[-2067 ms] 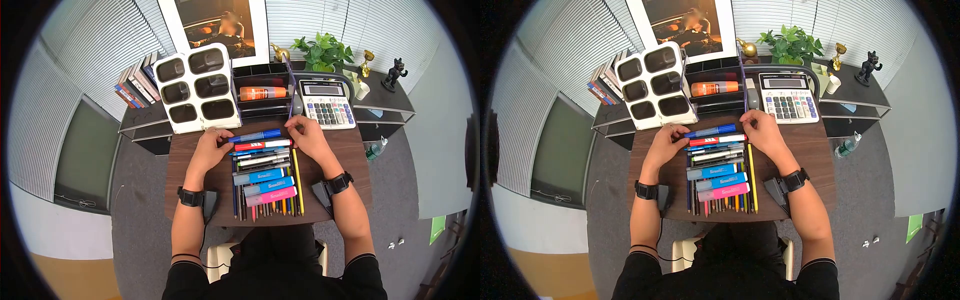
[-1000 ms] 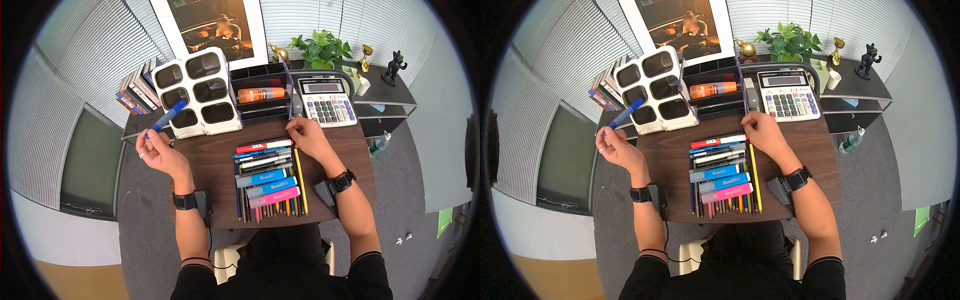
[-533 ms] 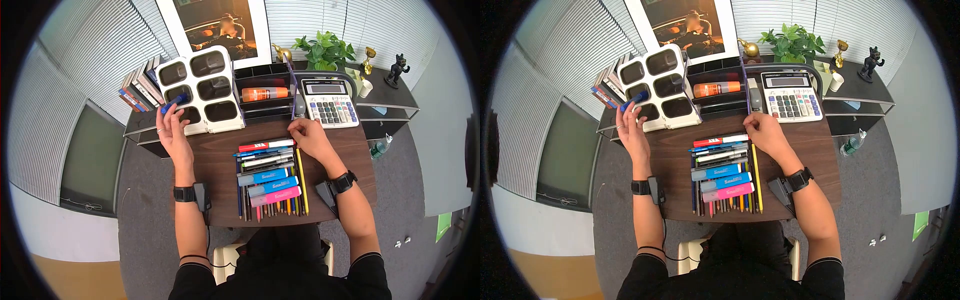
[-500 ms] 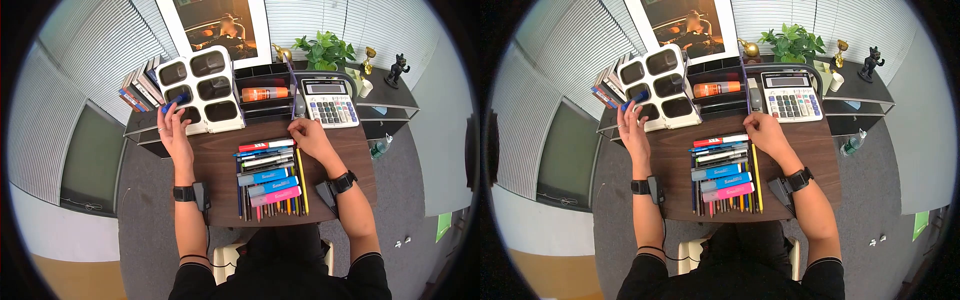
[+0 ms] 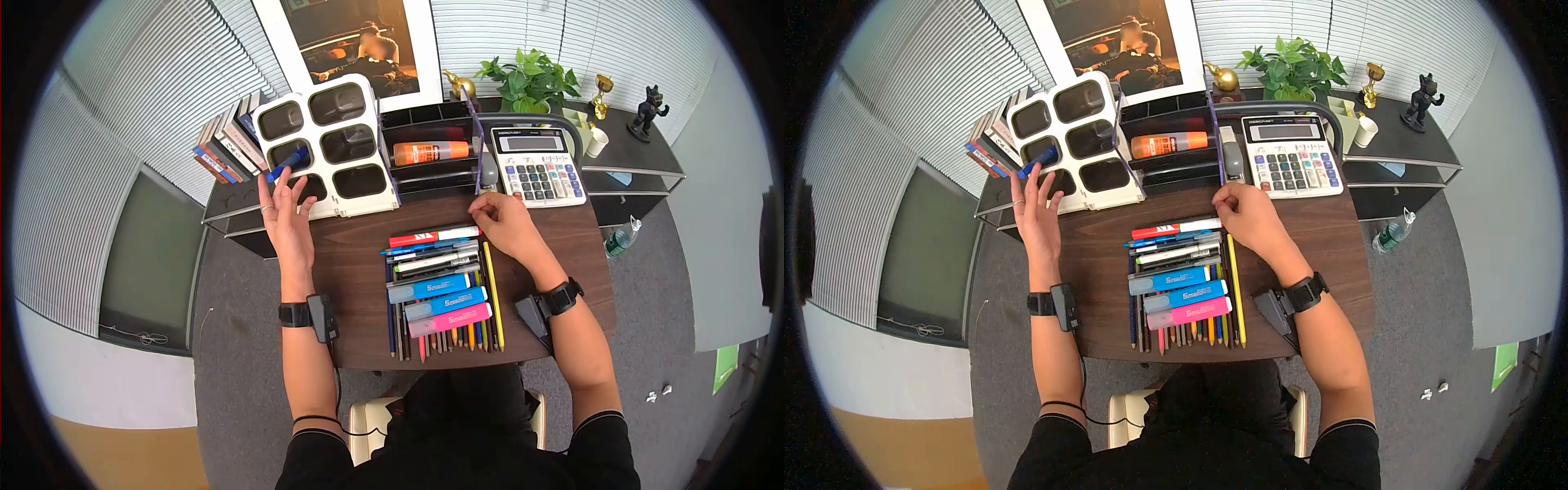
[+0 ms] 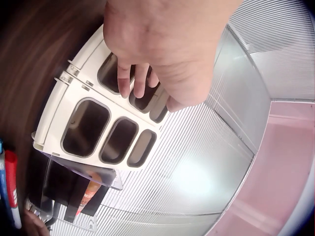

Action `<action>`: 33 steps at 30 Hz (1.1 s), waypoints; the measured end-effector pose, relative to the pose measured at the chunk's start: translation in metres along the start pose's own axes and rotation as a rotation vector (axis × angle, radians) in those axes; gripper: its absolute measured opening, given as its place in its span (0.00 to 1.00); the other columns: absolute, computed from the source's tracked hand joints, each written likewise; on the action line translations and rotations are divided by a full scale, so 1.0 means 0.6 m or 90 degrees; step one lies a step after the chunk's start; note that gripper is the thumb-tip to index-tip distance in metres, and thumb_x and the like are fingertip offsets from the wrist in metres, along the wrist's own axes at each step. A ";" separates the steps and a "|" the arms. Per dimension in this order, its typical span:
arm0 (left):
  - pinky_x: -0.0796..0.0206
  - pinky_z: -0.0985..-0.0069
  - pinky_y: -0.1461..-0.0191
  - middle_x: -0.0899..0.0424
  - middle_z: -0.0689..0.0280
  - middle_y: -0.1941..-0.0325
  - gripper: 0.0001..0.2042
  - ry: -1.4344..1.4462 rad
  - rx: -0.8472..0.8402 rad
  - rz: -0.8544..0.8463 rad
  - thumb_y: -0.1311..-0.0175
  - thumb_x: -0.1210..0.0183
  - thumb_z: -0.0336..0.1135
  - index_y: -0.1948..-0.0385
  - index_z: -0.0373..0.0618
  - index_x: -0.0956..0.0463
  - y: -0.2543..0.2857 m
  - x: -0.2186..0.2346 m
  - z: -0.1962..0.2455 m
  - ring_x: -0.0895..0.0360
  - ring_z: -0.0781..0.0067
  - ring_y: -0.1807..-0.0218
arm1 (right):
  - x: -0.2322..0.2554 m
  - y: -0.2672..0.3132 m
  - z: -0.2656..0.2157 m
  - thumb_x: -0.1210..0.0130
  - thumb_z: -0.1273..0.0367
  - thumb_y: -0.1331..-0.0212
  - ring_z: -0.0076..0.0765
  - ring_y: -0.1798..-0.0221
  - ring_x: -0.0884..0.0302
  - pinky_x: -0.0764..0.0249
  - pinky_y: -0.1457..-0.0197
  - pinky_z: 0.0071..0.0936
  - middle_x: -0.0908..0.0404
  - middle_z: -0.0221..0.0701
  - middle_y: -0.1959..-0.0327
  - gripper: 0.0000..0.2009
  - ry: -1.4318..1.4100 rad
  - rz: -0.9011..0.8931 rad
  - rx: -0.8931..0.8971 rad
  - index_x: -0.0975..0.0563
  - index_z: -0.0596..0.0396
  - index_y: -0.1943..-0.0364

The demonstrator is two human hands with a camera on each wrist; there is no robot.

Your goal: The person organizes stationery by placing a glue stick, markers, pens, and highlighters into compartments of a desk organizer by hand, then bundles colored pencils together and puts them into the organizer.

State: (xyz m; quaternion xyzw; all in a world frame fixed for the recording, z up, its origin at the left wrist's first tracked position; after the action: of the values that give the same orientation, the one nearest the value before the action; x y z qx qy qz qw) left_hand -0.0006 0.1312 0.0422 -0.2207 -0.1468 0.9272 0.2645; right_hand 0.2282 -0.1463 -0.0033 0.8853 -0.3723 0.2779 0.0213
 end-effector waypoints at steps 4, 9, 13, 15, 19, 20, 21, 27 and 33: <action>0.29 0.72 0.47 0.23 0.57 0.41 0.35 -0.010 -0.066 0.019 0.25 0.44 0.34 0.22 0.45 0.55 0.005 -0.003 0.012 0.23 0.68 0.47 | 0.002 0.002 -0.009 0.41 0.75 0.40 0.30 0.71 0.22 0.25 0.63 0.29 0.17 0.33 0.72 0.06 -0.022 -0.020 -0.001 0.17 0.61 0.62; 0.32 0.83 0.56 0.21 0.70 0.62 0.18 -0.150 -0.098 -0.104 0.31 0.41 0.23 0.40 0.40 0.28 0.029 -0.051 0.008 0.25 0.84 0.60 | 0.004 0.006 -0.023 0.38 0.74 0.41 0.20 0.71 0.31 0.30 0.62 0.20 0.23 0.24 0.69 0.07 -0.003 -0.042 0.048 0.17 0.56 0.59; 0.34 0.84 0.59 0.20 0.73 0.62 0.11 -0.289 0.023 -0.351 0.35 0.37 0.22 0.52 0.43 0.18 0.060 -0.096 -0.045 0.26 0.87 0.62 | 0.004 0.012 -0.029 0.37 0.77 0.46 0.21 0.70 0.31 0.29 0.62 0.22 0.26 0.27 0.65 0.11 0.001 -0.103 0.083 0.19 0.56 0.57; 0.34 0.83 0.59 0.19 0.72 0.62 0.11 -0.362 0.042 -0.428 0.37 0.35 0.25 0.53 0.44 0.16 0.075 -0.109 -0.056 0.26 0.85 0.62 | 0.004 0.012 -0.031 0.38 0.77 0.47 0.22 0.69 0.31 0.29 0.62 0.23 0.26 0.27 0.65 0.12 0.010 -0.130 0.090 0.19 0.56 0.57; 0.35 0.83 0.59 0.18 0.73 0.61 0.12 -0.444 0.076 -0.518 0.37 0.35 0.26 0.53 0.44 0.15 0.090 -0.116 -0.069 0.27 0.84 0.62 | 0.001 0.012 -0.031 0.38 0.77 0.47 0.22 0.69 0.30 0.29 0.63 0.22 0.25 0.28 0.65 0.12 0.017 -0.161 0.081 0.20 0.57 0.57; 0.35 0.83 0.59 0.18 0.73 0.61 0.12 -0.447 0.093 -0.523 0.38 0.35 0.27 0.53 0.44 0.15 0.091 -0.117 -0.067 0.27 0.83 0.62 | 0.001 0.013 -0.030 0.38 0.77 0.47 0.22 0.69 0.30 0.29 0.63 0.22 0.25 0.28 0.66 0.12 0.017 -0.164 0.078 0.20 0.57 0.57; 0.36 0.82 0.59 0.18 0.73 0.61 0.12 -0.449 0.110 -0.526 0.38 0.34 0.27 0.53 0.45 0.15 0.093 -0.117 -0.068 0.27 0.83 0.62 | 0.000 0.013 -0.026 0.39 0.77 0.47 0.22 0.69 0.30 0.29 0.64 0.22 0.24 0.28 0.66 0.12 0.005 -0.171 0.067 0.20 0.58 0.57; 0.34 0.78 0.59 0.19 0.70 0.64 0.12 -0.479 0.071 -0.568 0.39 0.32 0.31 0.53 0.46 0.14 0.097 -0.121 -0.064 0.26 0.78 0.63 | -0.002 0.008 -0.016 0.40 0.78 0.46 0.22 0.69 0.28 0.28 0.64 0.23 0.22 0.28 0.68 0.12 -0.013 -0.182 0.053 0.20 0.59 0.56; 0.34 0.78 0.59 0.19 0.69 0.62 0.14 -0.488 0.088 -0.578 0.41 0.33 0.30 0.52 0.46 0.14 0.100 -0.123 -0.064 0.26 0.77 0.62 | -0.005 0.012 -0.015 0.40 0.78 0.48 0.23 0.68 0.28 0.27 0.63 0.23 0.21 0.28 0.67 0.14 -0.007 -0.209 0.070 0.20 0.58 0.55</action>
State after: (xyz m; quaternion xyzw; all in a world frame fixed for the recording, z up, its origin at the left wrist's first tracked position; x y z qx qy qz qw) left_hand 0.0490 0.0472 0.0107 0.2323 -0.2506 0.7425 0.5762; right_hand 0.2176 -0.1472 0.0014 0.9355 -0.2071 0.2857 0.0157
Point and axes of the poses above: each hand's wrist, its own y-axis away from the middle knuckle, its own x-axis out of the back of the hand, z = x × y, the point moved 7 cm from there along -y, towards the middle knuckle
